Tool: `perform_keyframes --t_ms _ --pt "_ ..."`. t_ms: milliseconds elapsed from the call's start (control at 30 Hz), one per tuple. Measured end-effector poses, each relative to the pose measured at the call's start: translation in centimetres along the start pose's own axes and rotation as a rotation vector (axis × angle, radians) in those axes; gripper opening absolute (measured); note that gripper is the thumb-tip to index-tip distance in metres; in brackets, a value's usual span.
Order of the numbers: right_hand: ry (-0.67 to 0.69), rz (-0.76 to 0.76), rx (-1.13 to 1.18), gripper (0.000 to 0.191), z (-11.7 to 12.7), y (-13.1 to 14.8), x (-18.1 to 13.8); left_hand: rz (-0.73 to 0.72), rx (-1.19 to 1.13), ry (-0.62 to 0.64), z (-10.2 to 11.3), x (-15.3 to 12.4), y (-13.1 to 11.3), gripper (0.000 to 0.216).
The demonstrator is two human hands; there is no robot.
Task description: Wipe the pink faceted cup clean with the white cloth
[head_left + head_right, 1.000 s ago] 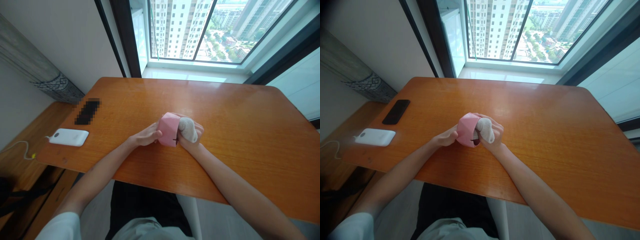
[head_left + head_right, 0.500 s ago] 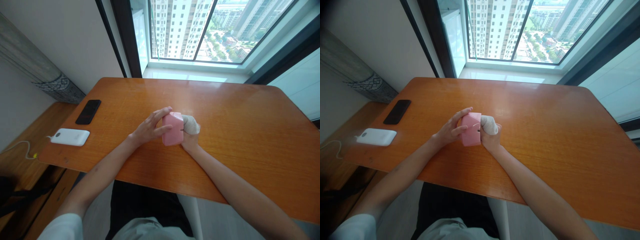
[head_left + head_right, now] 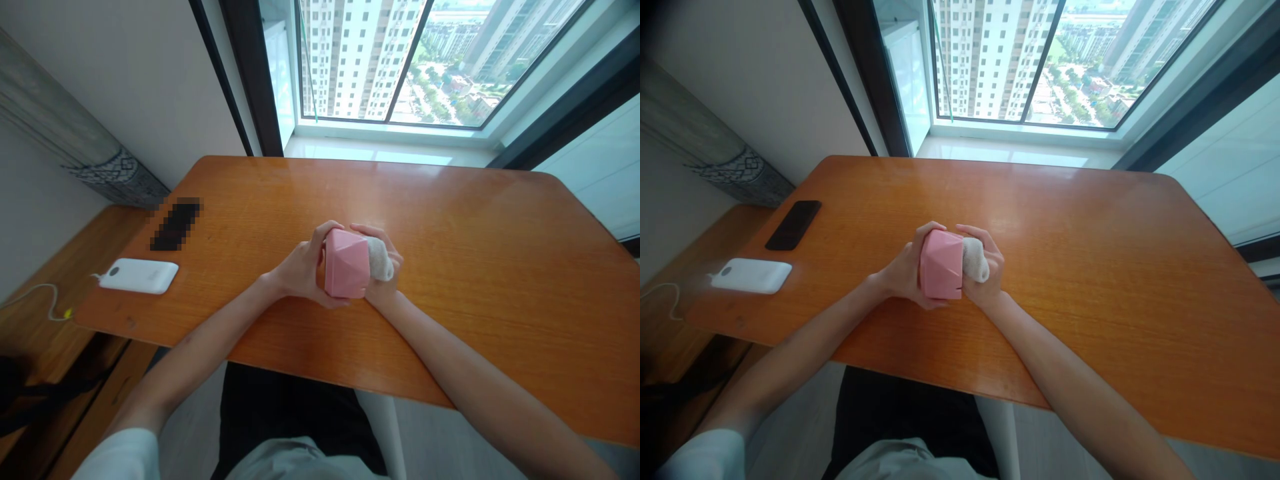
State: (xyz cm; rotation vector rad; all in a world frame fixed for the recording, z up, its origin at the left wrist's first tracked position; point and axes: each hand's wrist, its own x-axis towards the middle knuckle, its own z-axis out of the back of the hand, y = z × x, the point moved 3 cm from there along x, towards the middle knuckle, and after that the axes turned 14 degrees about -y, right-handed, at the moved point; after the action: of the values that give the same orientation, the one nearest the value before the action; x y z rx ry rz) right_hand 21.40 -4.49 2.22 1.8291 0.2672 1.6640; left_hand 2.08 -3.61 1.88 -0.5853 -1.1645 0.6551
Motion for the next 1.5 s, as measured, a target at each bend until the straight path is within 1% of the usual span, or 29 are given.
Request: perform_keyframes --t_ms 33,133,200,267,333,367,433,500,533,567,600,667,700,733,800,867,967,1000,1033,1067,1133,1200,1233,1300,1367,1433,1500 --pt "0.002 0.029 -0.020 0.008 0.0 -0.1 0.0 0.049 -0.033 0.022 0.0 0.0 0.1 0.124" --pt "-0.005 0.123 -0.063 0.007 0.2 -0.1 0.1 0.175 -0.117 0.110 0.1 0.2 0.4 0.097" --pt "0.004 0.133 -0.058 0.005 0.2 0.0 0.2 0.317 -0.182 0.218 0.2 0.2 0.4 0.083" --pt "0.033 0.083 -0.055 0.008 0.1 0.0 0.1 0.483 -0.287 0.361 0.2 -0.1 0.1 0.081" --pt "0.038 0.028 -0.063 0.012 0.0 0.1 0.1 0.595 -0.362 0.452 0.4 -0.3 -0.1 0.088" --pt "0.025 0.008 -0.070 0.013 0.0 0.1 0.0 0.620 -0.370 0.466 0.5 -0.4 -0.2 0.091" --pt "-0.013 -0.020 -0.087 0.013 -0.1 0.1 0.0 0.616 -0.361 0.469 0.7 -0.4 -0.2 0.096" --pt "-0.045 -0.060 -0.106 0.011 -0.1 -0.1 -0.1 0.535 -0.362 0.465 0.7 -0.2 0.1 0.101" --pt "-0.066 -0.084 -0.113 0.011 -0.1 -0.2 -0.1 0.454 -0.359 0.434 0.7 0.0 0.3 0.103" --pt "-0.093 -0.112 -0.120 0.010 -0.1 -0.4 -0.2 0.348 -0.338 0.373 0.6 0.2 0.6 0.106" --pt "-0.126 -0.151 -0.130 0.011 -0.1 -0.6 -0.3 0.217 -0.292 0.286 0.6 0.4 0.8 0.115" --pt "-0.200 -0.256 -0.153 0.015 -0.1 -1.0 -0.4 -0.062 -0.105 0.113 0.6 0.6 1.2 0.137" --pt "-0.231 -0.314 -0.160 0.017 -0.2 -1.1 -0.4 -0.202 0.015 0.051 0.6 0.6 1.4 0.141" --pt "-0.253 -0.367 -0.157 0.020 -0.2 -1.2 -0.4 -0.335 0.134 0.003 0.5 0.5 1.4 0.140" --pt "-0.259 -0.440 -0.121 0.023 -0.5 -1.0 -0.3 -0.562 0.324 -0.062 0.4 0.4 1.3 0.123" --pt "-0.235 -0.477 -0.075 0.023 -0.9 -0.8 -0.3 -0.694 0.431 -0.101 0.6 0.4 1.1 0.103" --pt "-0.179 -0.505 -0.053 0.025 -1.2 -0.6 -0.5 -0.740 0.474 -0.123 0.9 0.5 0.6 0.077" --pt "-0.161 -0.508 -0.053 0.026 -1.3 -0.6 -0.6 -0.740 0.453 -0.130 1.0 0.6 0.4 0.071" --pt "-0.140 -0.506 -0.053 0.028 -1.3 -0.7 -0.8 -0.727 0.414 -0.134 1.1 0.6 0.2 0.069" --pt "-0.117 -0.499 -0.053 0.030 -1.3 -0.7 -0.9 -0.691 0.363 -0.133 1.1 0.6 0.0 0.076" --pt "-0.072 -0.458 -0.043 0.028 -1.2 -0.8 -1.0 -0.569 0.242 -0.126 1.1 0.6 -0.3 0.100" --pt "-0.030 -0.376 -0.027 0.019 -1.1 -0.7 -0.9 -0.385 0.135 -0.115 0.9 0.6 -0.5 0.116" --pt "-0.017 -0.319 -0.030 0.014 -1.0 -0.6 -0.8 -0.284 0.088 -0.103 0.9 0.6 -0.5 0.118" --pt "0.005 -0.185 -0.056 0.011 -0.8 -0.5 -0.4 -0.087 -0.022 -0.053 0.8 0.6 -0.4 0.112" --pt "0.025 -0.031 -0.085 0.005 -0.7 -0.3 0.0 0.127 -0.159 0.031 0.7 0.4 0.0 0.096" --pt "0.038 0.111 -0.088 0.005 -0.7 -0.2 0.2 0.368 -0.312 0.112 0.6 0.1 0.5 0.080" --pt "0.042 0.190 -0.084 0.007 -0.6 -0.1 0.3 0.621 -0.454 0.200 0.5 -0.5 0.9 0.079"
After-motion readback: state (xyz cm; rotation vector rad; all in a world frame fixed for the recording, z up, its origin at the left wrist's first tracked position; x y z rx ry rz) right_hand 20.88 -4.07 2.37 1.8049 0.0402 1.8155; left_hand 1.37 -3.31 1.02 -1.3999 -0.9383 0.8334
